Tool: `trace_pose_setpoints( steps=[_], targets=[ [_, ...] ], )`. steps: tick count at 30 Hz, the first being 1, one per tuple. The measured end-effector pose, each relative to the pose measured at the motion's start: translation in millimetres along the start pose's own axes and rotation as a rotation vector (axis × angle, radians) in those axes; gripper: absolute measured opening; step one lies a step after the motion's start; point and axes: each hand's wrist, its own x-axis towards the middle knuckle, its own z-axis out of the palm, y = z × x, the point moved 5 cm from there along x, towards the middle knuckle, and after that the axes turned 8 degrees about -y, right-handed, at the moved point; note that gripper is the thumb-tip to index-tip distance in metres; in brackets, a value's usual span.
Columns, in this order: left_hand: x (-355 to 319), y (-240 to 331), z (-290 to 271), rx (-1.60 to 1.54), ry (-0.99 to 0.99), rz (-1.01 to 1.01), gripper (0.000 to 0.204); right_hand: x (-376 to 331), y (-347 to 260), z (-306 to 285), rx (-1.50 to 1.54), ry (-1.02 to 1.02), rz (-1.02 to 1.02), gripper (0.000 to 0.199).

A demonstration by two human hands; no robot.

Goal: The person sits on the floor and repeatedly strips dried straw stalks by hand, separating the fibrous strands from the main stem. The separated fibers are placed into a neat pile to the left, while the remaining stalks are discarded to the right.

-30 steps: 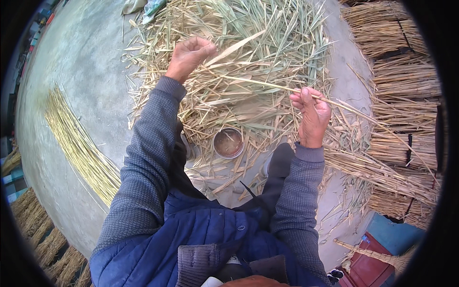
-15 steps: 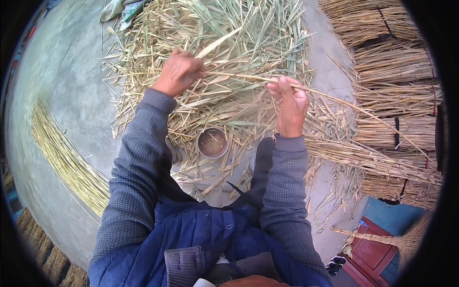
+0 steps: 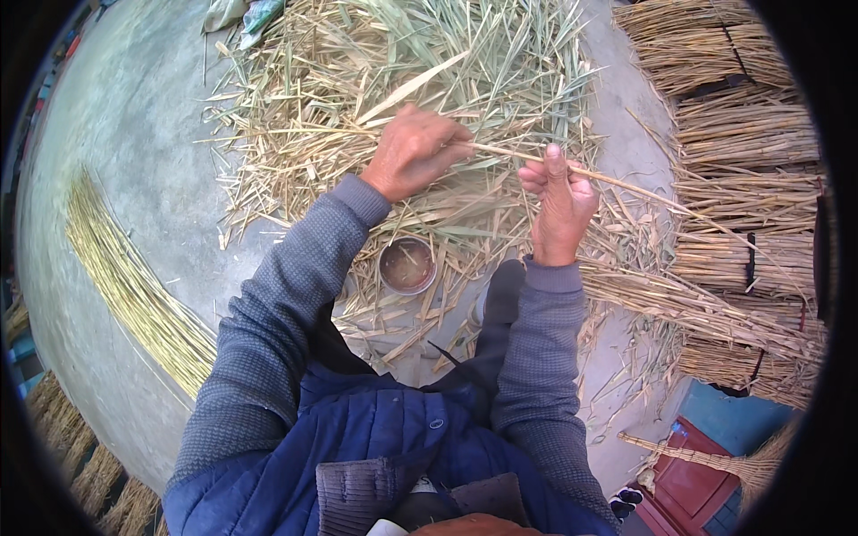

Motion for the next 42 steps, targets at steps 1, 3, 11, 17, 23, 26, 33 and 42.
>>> trace_pose_setpoints(
  steps=[1,3,11,17,23,26,33,42],
  targets=[
    [1,0,-2,-0.015,0.034,0.013,0.026,-1,-1,2,-0.019,0.007,0.008,0.037],
    [2,2,-3,-0.002,0.052,0.072,0.023,-3,-4,3,-0.039,0.010,0.007,0.038],
    [0,-10,-17,-0.544,0.168,-0.298,0.010,-5,-3,-1,-0.052,0.043,-0.002,0.041],
    [-27,-84,-107,-0.536,0.494,-0.563,0.018,0,2,-11,-0.074,0.082,0.056,0.044],
    [-23,-61,-60,0.260,-0.042,-0.179,0.039,1,4,-5,-0.051,0.074,0.050,0.046],
    [-17,-39,-29,-0.093,-0.251,-0.144,0.046,1,4,-2,-0.056,0.071,0.040,0.044],
    [-30,-77,-47,0.179,-0.325,-0.265,0.019,5,-9,-17,-0.079,0.009,-0.040,0.033],
    [-28,-63,-34,0.016,-0.313,-0.307,0.033,-5,-10,-13,-0.031,-0.062,0.030,0.031]
  ],
)
